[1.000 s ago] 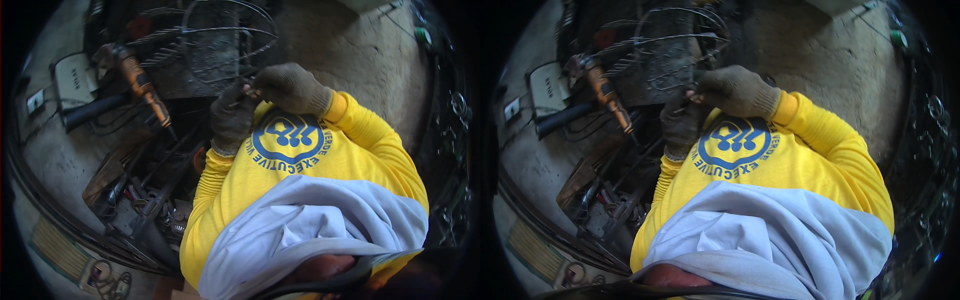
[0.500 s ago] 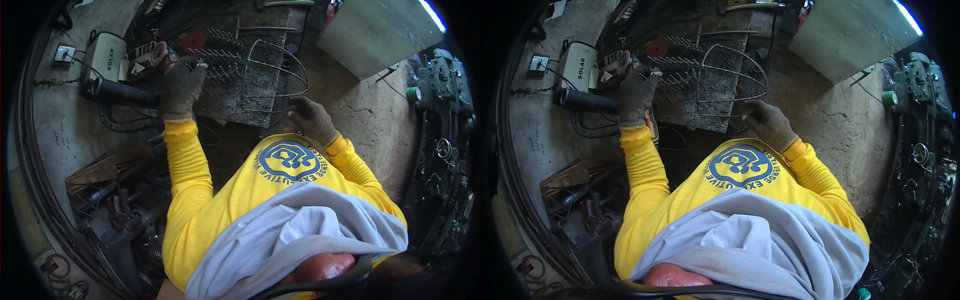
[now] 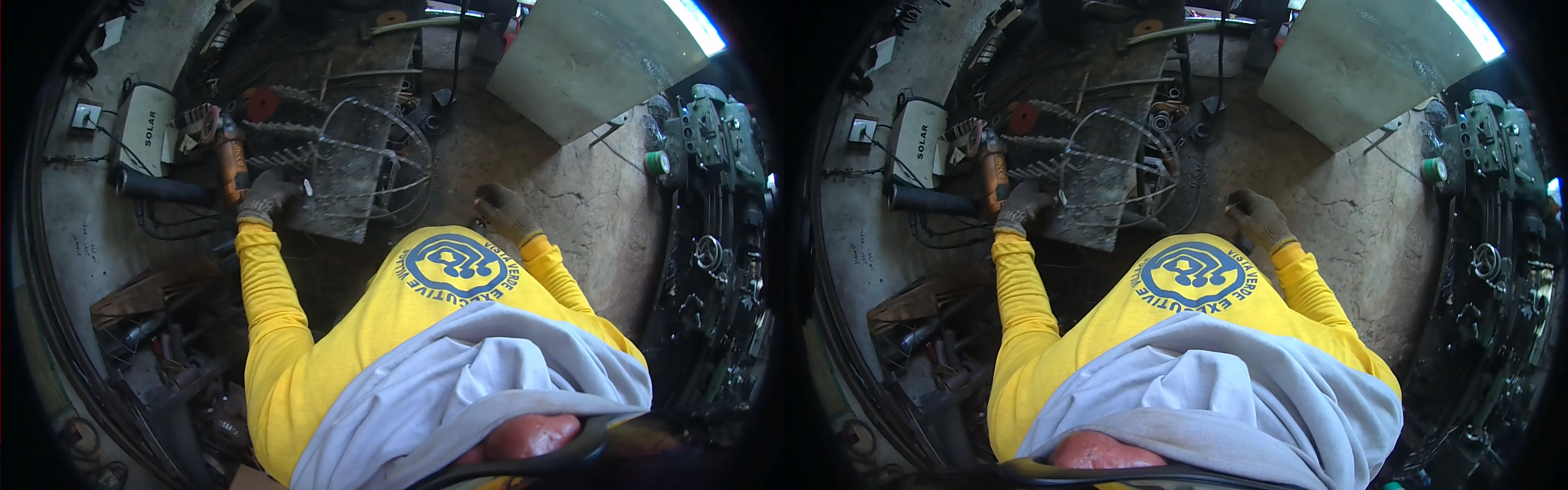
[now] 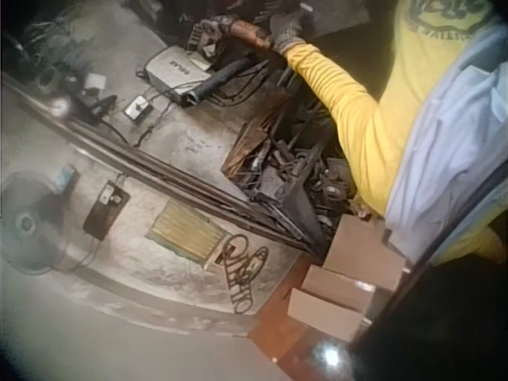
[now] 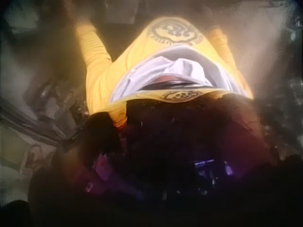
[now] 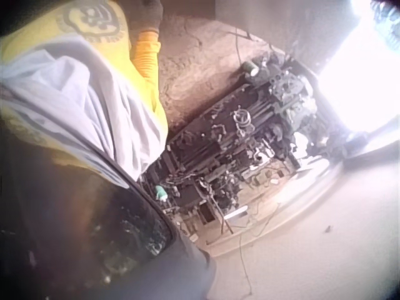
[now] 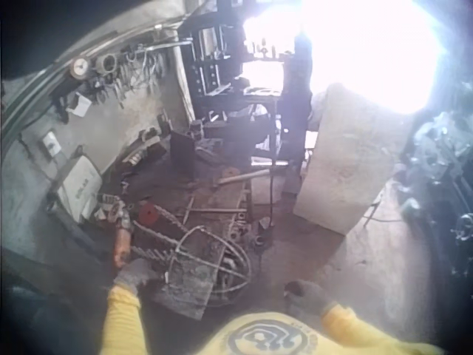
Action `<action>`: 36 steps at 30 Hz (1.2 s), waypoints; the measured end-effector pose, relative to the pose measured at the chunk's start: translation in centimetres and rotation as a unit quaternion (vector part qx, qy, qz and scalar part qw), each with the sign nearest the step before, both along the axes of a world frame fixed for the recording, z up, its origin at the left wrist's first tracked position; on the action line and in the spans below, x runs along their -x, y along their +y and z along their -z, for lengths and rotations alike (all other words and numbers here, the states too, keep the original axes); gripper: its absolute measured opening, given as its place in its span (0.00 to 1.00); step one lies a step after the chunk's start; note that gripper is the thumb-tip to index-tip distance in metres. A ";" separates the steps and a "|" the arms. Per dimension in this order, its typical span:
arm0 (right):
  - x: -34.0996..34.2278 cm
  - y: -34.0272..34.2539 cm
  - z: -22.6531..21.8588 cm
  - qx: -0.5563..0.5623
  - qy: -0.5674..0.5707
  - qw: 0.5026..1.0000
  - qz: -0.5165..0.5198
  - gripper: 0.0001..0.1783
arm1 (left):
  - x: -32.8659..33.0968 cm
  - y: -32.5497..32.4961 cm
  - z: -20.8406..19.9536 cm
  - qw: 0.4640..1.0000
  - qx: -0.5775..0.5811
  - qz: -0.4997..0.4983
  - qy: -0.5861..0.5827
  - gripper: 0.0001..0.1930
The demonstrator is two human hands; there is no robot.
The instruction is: The person welds the joints of a circular metal wire frame using a handheld welding torch while holding the pieces in place with gloved hands.
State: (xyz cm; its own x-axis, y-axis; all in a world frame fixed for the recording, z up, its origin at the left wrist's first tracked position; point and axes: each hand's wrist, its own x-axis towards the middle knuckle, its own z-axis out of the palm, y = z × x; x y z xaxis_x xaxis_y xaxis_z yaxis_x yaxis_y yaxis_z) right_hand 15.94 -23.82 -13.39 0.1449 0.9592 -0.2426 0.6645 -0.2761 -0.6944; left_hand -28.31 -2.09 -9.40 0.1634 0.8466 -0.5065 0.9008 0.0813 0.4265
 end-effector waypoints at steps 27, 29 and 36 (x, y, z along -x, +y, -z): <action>2.2 9.8 -1.6 0.046 -0.155 0.943 -0.291 0.19 | 5.9 -15.4 8.8 0.837 -0.325 -0.391 -0.202 0.15; 0.7 11.8 0.9 0.003 -0.168 0.933 -0.317 0.17 | 5.5 -14.8 9.6 0.834 -0.364 -0.374 -0.181 0.13; 6.0 20.6 -4.5 0.029 -0.045 0.969 -0.243 0.20 | 4.5 -14.9 11.0 0.828 -0.357 -0.405 -0.150 0.17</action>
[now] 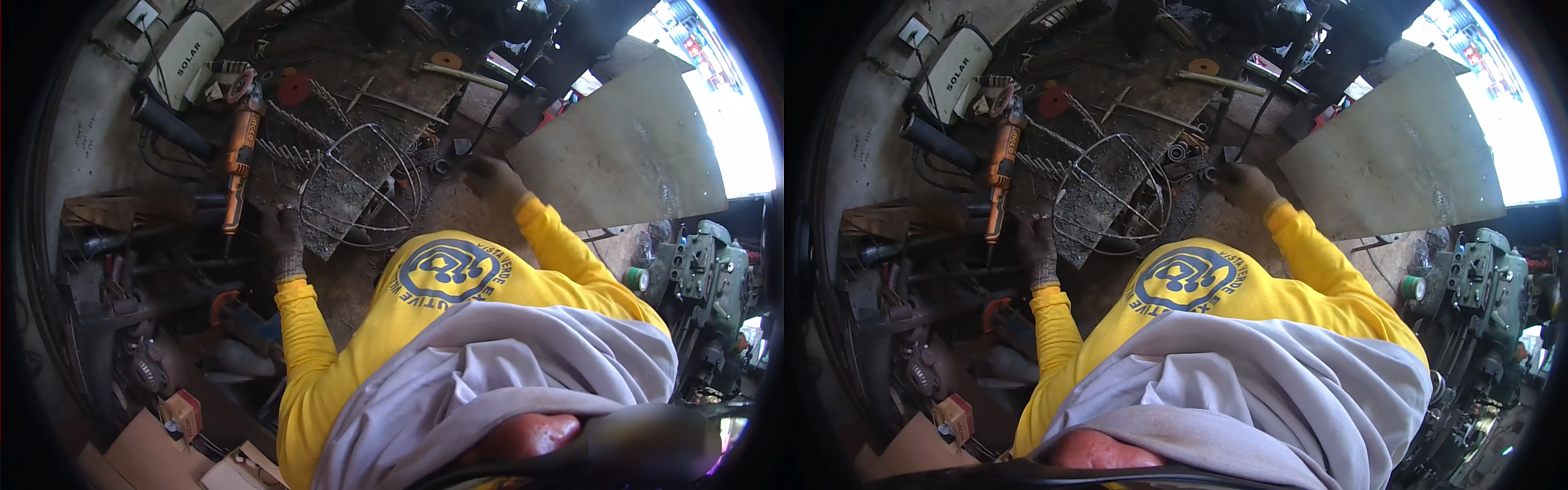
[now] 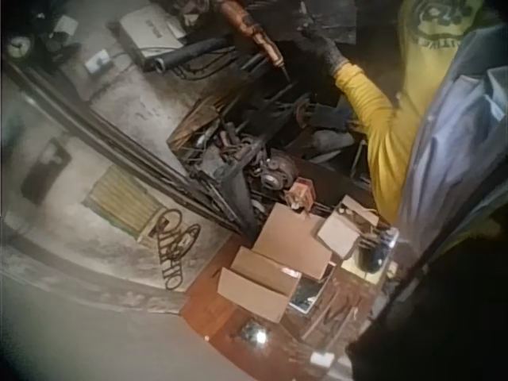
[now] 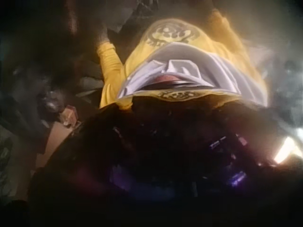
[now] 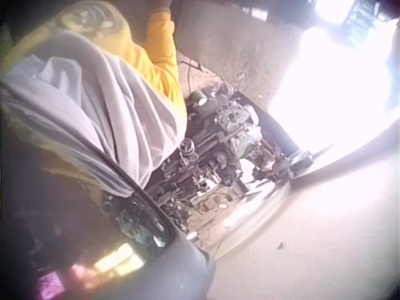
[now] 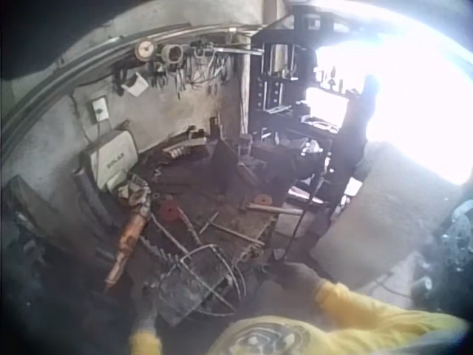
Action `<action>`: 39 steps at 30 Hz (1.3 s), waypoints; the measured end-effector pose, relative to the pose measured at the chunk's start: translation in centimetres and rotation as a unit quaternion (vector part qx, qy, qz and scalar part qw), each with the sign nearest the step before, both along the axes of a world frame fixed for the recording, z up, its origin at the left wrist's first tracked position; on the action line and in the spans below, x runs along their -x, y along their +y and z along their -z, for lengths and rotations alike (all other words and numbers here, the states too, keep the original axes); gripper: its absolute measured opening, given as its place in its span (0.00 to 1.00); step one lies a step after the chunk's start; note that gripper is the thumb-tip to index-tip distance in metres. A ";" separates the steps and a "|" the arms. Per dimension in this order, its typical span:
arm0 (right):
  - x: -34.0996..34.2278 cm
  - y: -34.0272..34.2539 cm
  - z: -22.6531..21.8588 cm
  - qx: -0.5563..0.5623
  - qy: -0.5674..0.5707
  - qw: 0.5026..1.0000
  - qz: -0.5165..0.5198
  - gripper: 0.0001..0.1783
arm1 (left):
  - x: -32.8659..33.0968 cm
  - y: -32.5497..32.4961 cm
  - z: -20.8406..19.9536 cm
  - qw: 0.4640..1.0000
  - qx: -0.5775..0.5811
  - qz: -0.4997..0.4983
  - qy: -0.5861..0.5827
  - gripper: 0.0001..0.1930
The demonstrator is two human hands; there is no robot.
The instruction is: The person welds the joints of a circular metal wire frame using a handheld welding torch while holding the pieces in place with gloved hands.
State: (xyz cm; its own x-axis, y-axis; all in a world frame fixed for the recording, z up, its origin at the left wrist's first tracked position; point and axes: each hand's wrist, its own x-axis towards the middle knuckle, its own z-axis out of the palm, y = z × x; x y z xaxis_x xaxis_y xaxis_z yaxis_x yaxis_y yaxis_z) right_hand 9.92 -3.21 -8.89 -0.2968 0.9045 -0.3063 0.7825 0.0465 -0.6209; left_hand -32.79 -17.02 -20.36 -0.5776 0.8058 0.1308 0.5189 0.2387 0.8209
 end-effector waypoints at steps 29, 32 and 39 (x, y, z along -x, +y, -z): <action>-0.2 8.2 6.7 0.074 0.074 0.992 -0.074 0.19 | 5.8 5.1 -11.7 0.971 0.124 0.087 0.184 0.16; 0.8 6.4 5.9 0.069 0.060 0.993 -0.073 0.18 | 7.6 4.6 -12.2 0.989 -0.005 0.047 0.139 0.15; 2.3 3.0 5.0 0.040 0.038 0.995 -0.079 0.16 | 13.9 8.3 -12.5 0.990 -0.085 -0.039 0.104 0.12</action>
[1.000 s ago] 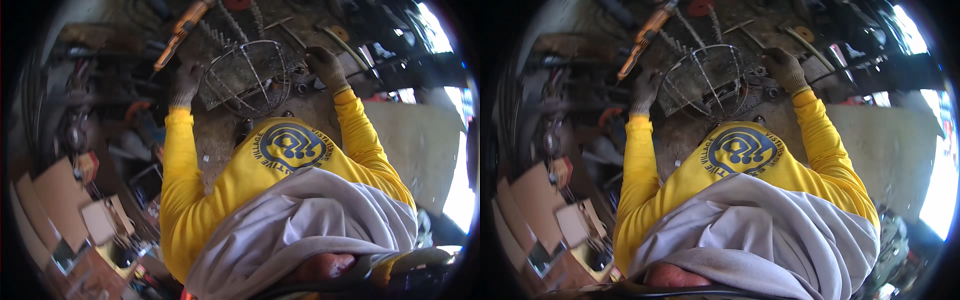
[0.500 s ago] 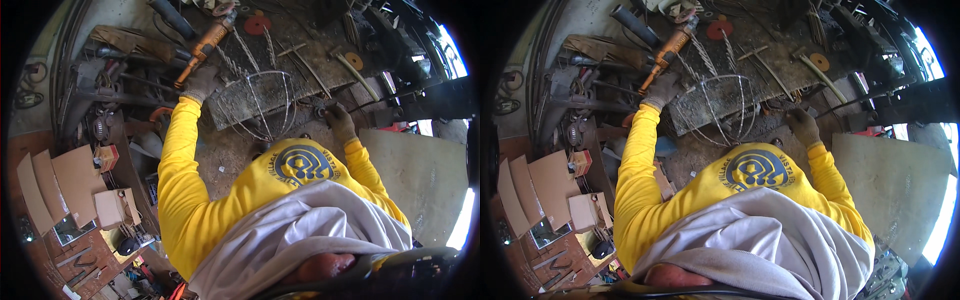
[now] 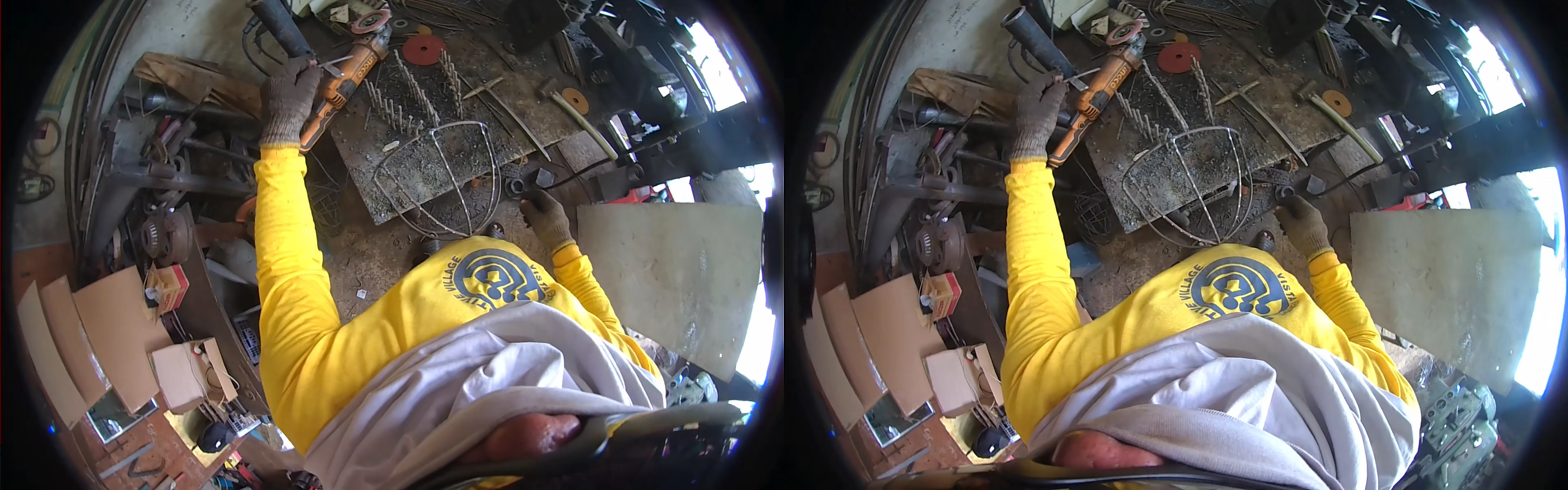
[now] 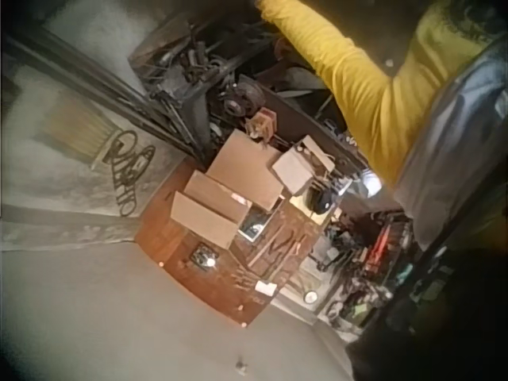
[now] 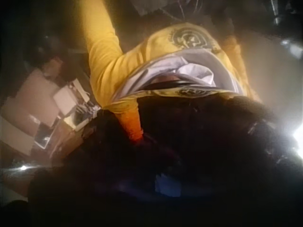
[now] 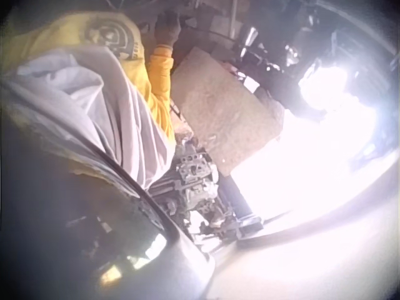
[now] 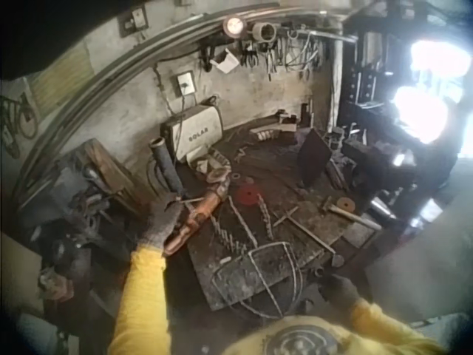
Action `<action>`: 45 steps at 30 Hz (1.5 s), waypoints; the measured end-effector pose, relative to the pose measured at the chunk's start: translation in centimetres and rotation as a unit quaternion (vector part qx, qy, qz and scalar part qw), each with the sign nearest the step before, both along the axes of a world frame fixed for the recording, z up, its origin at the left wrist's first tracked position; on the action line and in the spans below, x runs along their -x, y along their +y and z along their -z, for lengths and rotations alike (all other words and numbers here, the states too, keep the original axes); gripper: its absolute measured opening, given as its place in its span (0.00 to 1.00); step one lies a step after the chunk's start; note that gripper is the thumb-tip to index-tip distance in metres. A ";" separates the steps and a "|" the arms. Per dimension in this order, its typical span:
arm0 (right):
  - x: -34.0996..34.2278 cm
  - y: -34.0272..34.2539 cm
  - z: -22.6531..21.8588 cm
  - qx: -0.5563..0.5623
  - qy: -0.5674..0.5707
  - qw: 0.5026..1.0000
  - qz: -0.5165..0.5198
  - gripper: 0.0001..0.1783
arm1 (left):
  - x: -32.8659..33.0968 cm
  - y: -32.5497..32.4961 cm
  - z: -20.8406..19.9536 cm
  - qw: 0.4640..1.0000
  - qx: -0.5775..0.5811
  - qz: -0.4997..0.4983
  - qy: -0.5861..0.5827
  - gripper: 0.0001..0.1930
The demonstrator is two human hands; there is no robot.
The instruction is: The person welds the joints of a circular metal wire frame using a handheld welding torch while holding the pieces in place with gloved hands.
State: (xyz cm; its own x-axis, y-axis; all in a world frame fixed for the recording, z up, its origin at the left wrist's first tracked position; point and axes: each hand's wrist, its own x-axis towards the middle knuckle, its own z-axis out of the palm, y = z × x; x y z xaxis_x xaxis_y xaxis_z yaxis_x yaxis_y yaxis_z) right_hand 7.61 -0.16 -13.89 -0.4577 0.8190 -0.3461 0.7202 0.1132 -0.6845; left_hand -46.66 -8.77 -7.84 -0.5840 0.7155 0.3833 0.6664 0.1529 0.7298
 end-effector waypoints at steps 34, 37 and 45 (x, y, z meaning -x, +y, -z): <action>-6.5 -7.1 3.8 0.021 -0.115 0.991 0.071 0.20 | 10.2 10.6 9.4 0.922 0.299 0.050 0.241 0.21; -6.1 -6.0 3.2 0.050 -0.111 0.991 0.051 0.20 | 9.3 7.9 6.6 0.967 0.253 0.039 0.015 0.20; -7.0 0.0 4.3 0.006 -0.079 0.997 -0.026 0.21 | -6.2 -3.0 -1.2 0.974 0.005 -0.031 -0.225 0.13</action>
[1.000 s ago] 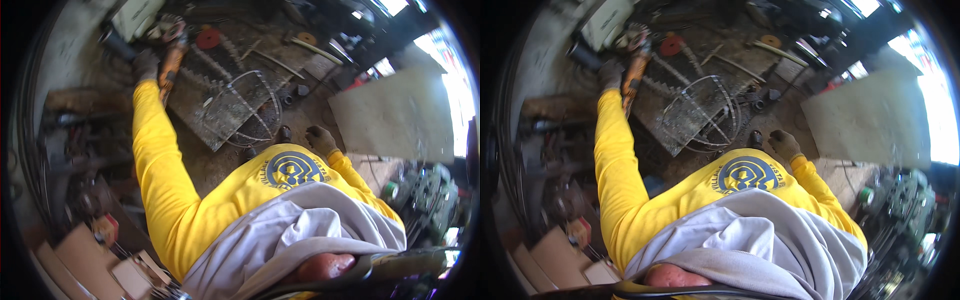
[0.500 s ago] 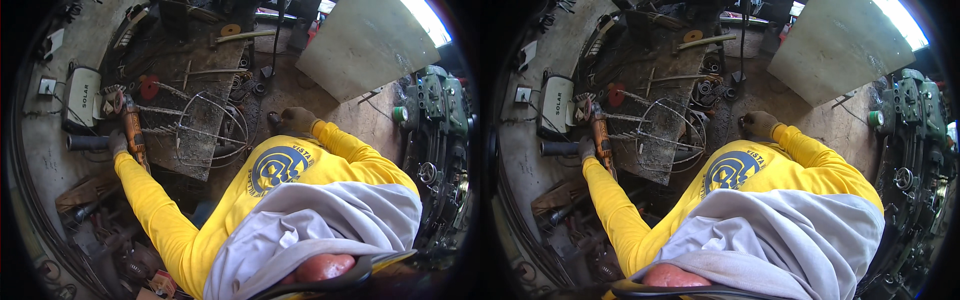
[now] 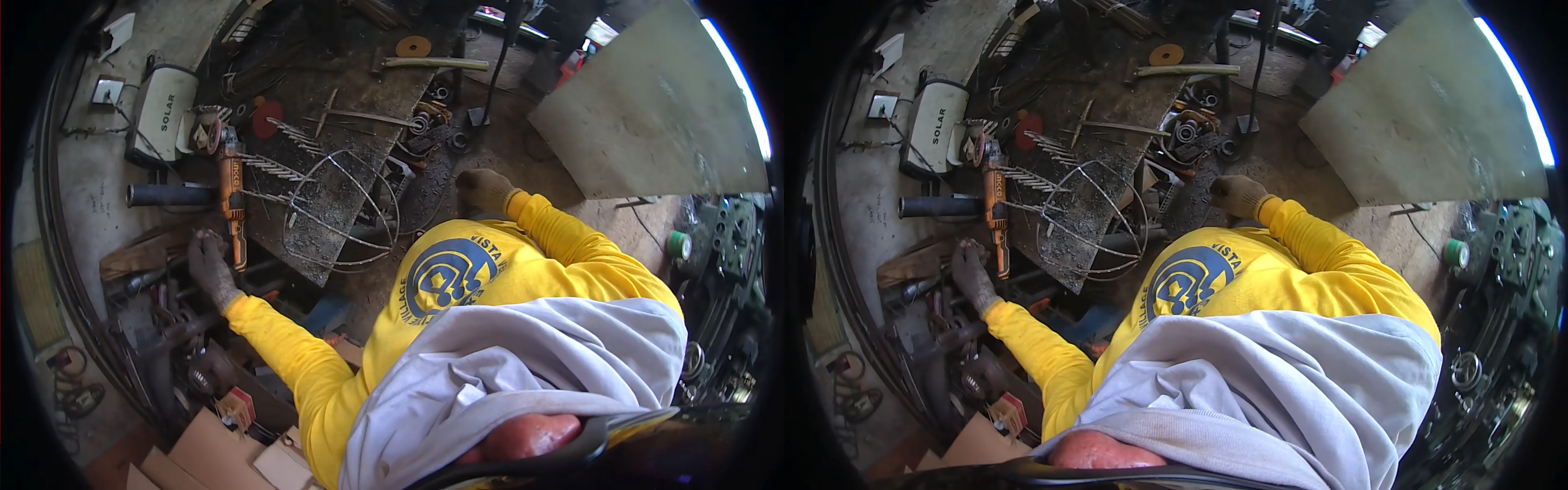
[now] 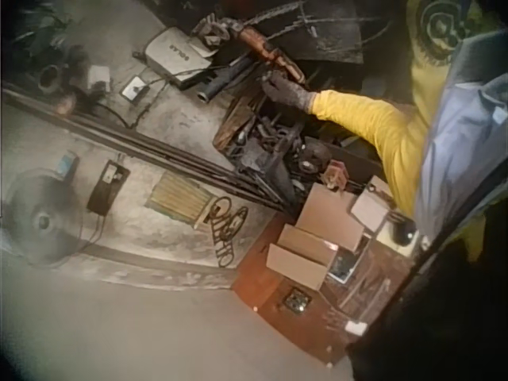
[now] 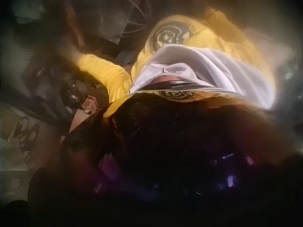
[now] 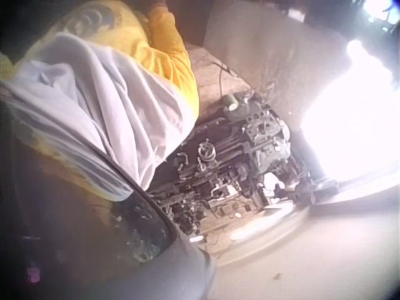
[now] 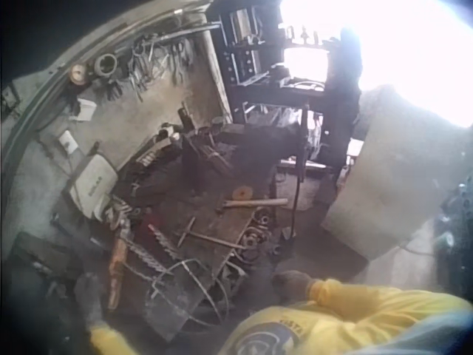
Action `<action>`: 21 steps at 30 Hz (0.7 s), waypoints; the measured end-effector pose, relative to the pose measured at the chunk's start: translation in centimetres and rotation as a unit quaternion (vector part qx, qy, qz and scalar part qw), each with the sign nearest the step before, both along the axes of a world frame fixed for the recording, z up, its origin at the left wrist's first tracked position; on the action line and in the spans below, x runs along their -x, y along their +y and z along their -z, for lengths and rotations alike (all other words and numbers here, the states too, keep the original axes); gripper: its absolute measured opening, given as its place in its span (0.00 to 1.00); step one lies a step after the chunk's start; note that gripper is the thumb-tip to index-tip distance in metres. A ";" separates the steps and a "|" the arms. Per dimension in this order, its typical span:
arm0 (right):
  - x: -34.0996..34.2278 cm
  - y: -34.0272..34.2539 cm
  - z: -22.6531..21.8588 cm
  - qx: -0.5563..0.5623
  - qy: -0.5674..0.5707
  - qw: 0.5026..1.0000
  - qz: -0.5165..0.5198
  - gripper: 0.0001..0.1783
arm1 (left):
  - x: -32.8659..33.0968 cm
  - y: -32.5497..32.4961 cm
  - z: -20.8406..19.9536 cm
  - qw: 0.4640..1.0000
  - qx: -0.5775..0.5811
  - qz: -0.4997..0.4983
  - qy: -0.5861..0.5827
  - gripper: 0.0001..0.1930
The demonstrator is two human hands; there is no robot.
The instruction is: The person welds the joints of a circular metal wire frame using a handheld welding torch while holding the pieces in place with gloved hands.
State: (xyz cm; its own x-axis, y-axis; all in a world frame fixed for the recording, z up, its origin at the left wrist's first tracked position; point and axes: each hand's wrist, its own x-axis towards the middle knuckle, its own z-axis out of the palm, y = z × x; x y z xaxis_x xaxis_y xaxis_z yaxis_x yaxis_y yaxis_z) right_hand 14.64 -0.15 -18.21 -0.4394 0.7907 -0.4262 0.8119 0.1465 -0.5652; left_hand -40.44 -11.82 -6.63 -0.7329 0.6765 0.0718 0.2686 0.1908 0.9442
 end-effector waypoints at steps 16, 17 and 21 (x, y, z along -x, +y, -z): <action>3.9 11.7 -5.9 0.040 0.153 0.973 -0.169 0.22 | -21.5 -19.3 15.9 0.938 0.293 -0.088 -0.165 0.07; 4.8 11.7 -6.7 0.051 0.164 0.967 -0.186 0.20 | -22.1 -22.1 17.5 0.927 0.301 -0.060 -0.213 0.08; 7.6 11.6 -10.1 0.094 0.256 0.934 -0.233 0.20 | -27.6 -31.2 23.8 0.921 0.350 0.165 -0.051 0.10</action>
